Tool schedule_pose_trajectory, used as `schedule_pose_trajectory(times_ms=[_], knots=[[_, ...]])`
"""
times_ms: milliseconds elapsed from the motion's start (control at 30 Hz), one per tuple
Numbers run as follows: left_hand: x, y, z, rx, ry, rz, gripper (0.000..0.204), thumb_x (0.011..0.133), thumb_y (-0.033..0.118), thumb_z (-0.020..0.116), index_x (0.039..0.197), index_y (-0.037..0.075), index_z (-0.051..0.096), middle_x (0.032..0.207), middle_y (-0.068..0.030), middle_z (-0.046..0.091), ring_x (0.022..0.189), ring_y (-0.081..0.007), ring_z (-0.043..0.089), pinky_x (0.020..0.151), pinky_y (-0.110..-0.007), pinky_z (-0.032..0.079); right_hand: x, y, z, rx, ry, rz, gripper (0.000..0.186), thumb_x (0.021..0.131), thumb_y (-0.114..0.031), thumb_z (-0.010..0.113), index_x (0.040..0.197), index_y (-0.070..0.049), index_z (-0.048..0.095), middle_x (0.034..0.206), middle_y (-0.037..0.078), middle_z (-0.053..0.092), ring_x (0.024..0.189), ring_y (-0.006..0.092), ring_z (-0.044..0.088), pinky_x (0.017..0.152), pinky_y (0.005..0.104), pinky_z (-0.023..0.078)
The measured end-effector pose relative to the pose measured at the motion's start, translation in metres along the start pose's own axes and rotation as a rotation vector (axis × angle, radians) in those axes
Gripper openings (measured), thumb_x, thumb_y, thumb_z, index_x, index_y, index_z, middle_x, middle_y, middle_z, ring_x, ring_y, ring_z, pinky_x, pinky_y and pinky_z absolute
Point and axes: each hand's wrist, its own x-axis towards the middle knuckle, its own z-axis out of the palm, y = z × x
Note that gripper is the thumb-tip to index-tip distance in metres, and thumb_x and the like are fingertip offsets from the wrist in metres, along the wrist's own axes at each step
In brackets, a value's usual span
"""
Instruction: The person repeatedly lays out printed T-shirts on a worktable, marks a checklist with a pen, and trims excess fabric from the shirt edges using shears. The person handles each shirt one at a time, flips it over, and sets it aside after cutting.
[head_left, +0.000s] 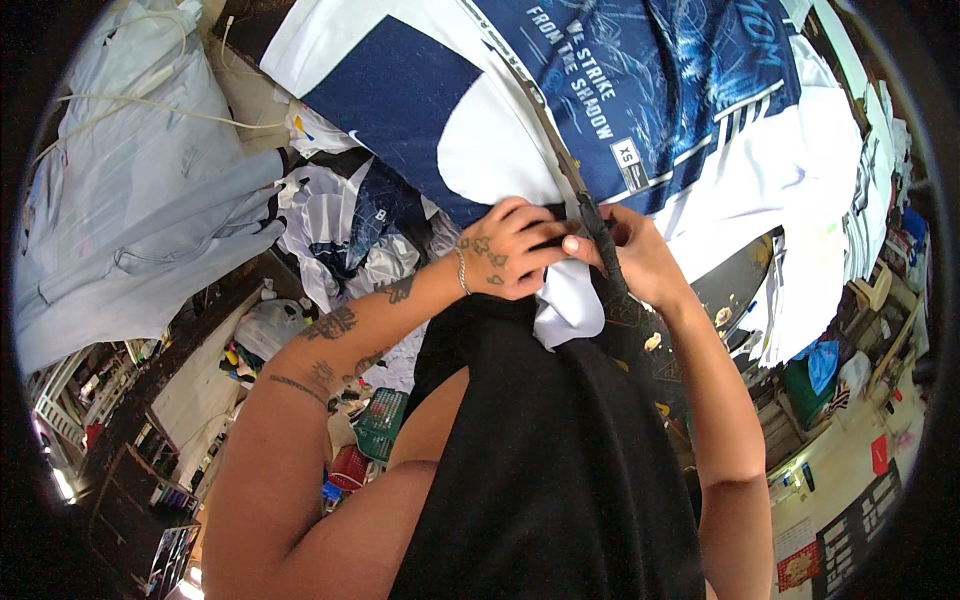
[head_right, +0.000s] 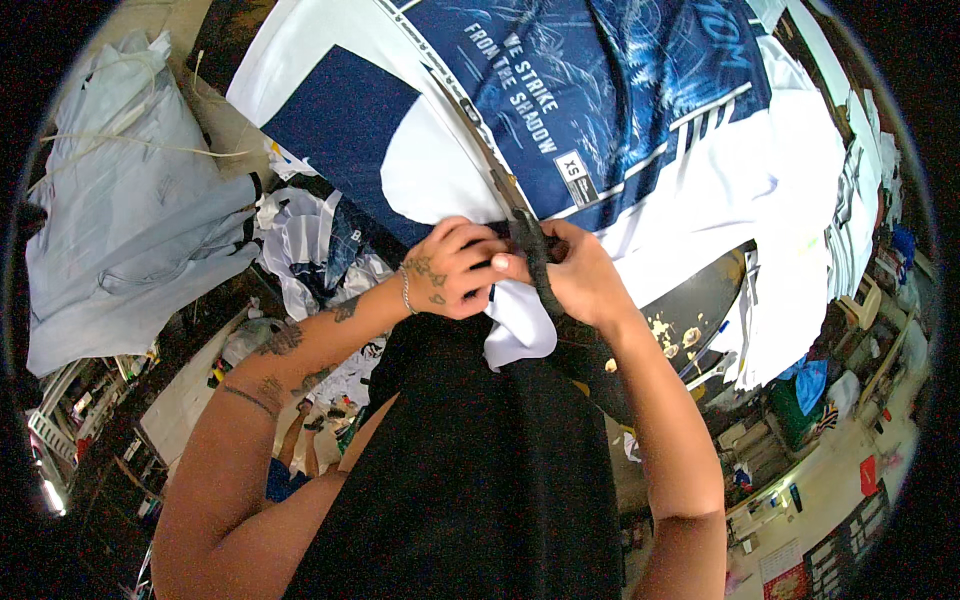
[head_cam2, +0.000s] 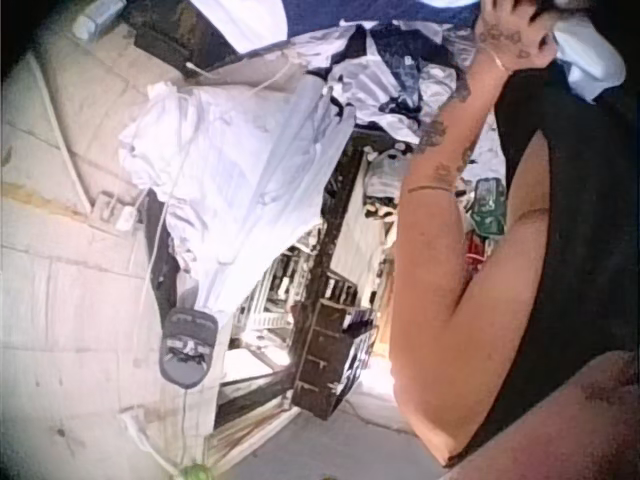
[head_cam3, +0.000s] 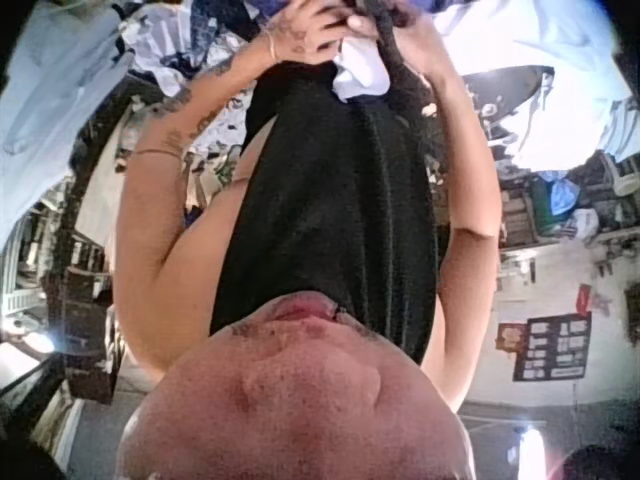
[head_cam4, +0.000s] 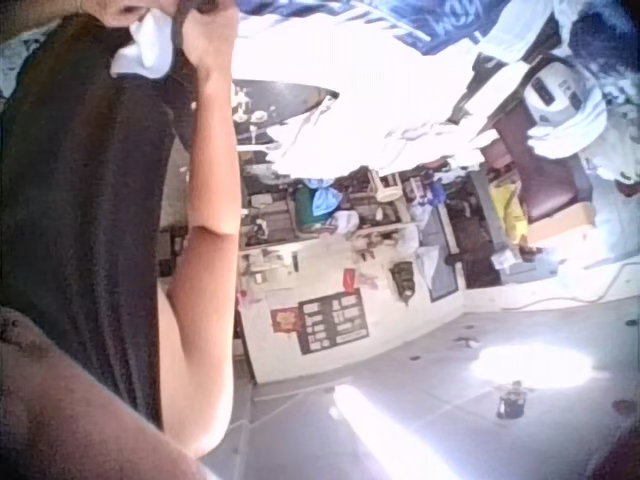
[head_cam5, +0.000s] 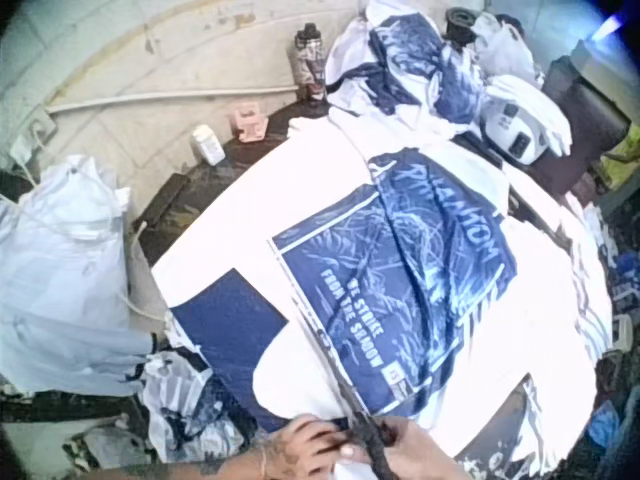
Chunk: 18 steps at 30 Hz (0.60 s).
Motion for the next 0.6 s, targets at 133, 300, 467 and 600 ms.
schedule_pose_trajectory(times_ms=[133, 300, 467, 600], knots=[[-0.002, -0.004, -0.001, -0.003, 0.001, 0.013, 0.042, 0.075, 0.026, 0.068, 0.115, 0.016, 0.078, 0.116, -0.0058, 0.070, 0.111, -0.0264, 0.064, 0.099, -0.046, 0.047, 0.017, -0.015, 0.001, -0.088, -0.033, 0.177, 0.063, 0.080, -0.046, 0.093, 0.109, 0.006, 0.073, 0.084, 0.008, 0.072, 0.077, 0.0125, 0.065, 0.068, 0.0283, 0.051], [-0.007, -0.006, 0.000, -0.072, -0.077, -0.008, 0.040, 0.077, 0.028, 0.068, 0.114, 0.016, 0.077, 0.128, -0.0024, 0.070, 0.118, -0.0230, 0.062, 0.103, -0.044, 0.044, 0.043, -0.032, 0.007, -0.019, 0.023, -0.015, 0.053, 0.079, -0.035, 0.096, 0.108, 0.003, 0.071, 0.069, 0.000, 0.064, 0.057, 0.0057, 0.054, 0.051, 0.0230, 0.039], [-0.008, -0.010, 0.002, -0.079, -0.022, 0.038, 0.034, 0.077, 0.025, 0.070, 0.109, 0.015, 0.077, 0.133, -0.0011, 0.071, 0.117, -0.0198, 0.062, 0.102, -0.042, 0.048, 0.062, -0.053, 0.007, -0.034, -0.020, 0.029, 0.051, 0.079, -0.034, 0.097, 0.105, 0.001, 0.071, 0.069, 0.000, 0.063, 0.056, 0.0051, 0.054, 0.050, 0.0241, 0.038], [-0.005, -0.014, 0.000, -0.068, -0.023, 0.091, 0.030, 0.076, 0.022, 0.069, 0.103, 0.014, 0.076, 0.131, -0.0008, 0.072, 0.110, -0.0177, 0.064, 0.095, -0.038, 0.051, 0.077, -0.077, 0.008, -0.065, 0.002, 0.026, 0.062, 0.075, -0.045, 0.097, 0.104, 0.005, 0.075, 0.075, 0.002, 0.067, 0.066, 0.0097, 0.057, 0.060, 0.0279, 0.046]])
